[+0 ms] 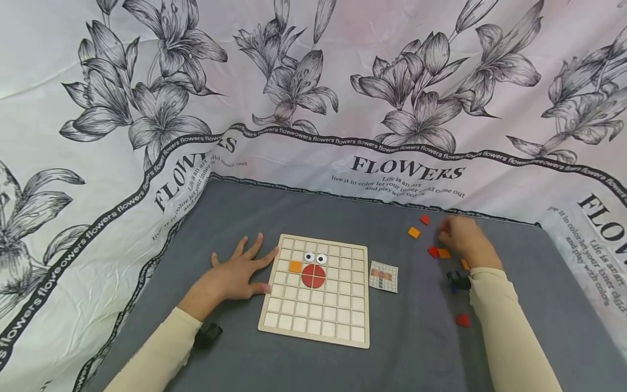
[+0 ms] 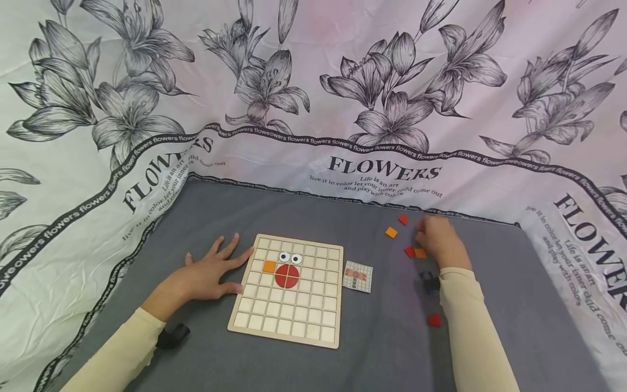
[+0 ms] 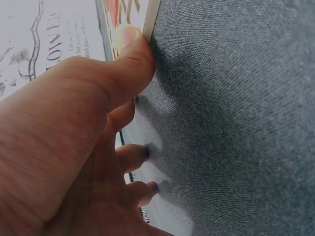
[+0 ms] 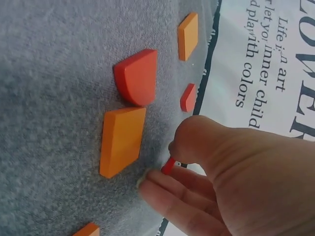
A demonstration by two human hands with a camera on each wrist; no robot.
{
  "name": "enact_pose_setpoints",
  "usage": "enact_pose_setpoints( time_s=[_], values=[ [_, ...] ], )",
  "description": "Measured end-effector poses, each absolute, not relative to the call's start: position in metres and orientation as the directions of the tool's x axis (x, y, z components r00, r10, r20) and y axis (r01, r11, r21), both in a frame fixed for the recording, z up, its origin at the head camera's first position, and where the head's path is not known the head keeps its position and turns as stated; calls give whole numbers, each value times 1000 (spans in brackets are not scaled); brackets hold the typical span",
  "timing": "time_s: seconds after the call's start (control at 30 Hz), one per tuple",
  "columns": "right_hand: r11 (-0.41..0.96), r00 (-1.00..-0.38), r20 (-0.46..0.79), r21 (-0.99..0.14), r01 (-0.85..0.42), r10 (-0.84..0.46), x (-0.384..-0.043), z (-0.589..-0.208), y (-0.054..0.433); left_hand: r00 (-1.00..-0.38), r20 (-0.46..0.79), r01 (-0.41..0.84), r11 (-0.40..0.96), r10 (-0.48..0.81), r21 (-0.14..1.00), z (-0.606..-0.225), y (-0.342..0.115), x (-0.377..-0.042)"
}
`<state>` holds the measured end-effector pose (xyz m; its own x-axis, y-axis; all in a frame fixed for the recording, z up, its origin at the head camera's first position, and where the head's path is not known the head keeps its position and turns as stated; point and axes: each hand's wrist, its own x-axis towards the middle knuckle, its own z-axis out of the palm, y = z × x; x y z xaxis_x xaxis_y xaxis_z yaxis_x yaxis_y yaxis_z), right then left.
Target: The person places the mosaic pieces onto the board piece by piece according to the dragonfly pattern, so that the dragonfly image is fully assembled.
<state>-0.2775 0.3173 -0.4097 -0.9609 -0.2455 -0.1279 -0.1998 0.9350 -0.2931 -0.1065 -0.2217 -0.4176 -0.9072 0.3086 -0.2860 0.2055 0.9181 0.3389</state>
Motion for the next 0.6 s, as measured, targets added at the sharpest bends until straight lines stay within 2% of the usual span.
enact_pose_setpoints(
  time_s=[0.3,0.43,0.6],
  values=[
    [910,-958,8,-310,-275,-287,-261,-406,304,-906,-285,213,920,312,329,-418,-220,-109],
    [880,-935,93,-318,-353,-342,-247,-393,274,-906,-283,217,920,314,326,-418,-220,-109],
    [808,-877,209,-341,-481,-434,-228,-379,219,-907,-290,205,922,305,328,-419,-222,-108]
  ],
)
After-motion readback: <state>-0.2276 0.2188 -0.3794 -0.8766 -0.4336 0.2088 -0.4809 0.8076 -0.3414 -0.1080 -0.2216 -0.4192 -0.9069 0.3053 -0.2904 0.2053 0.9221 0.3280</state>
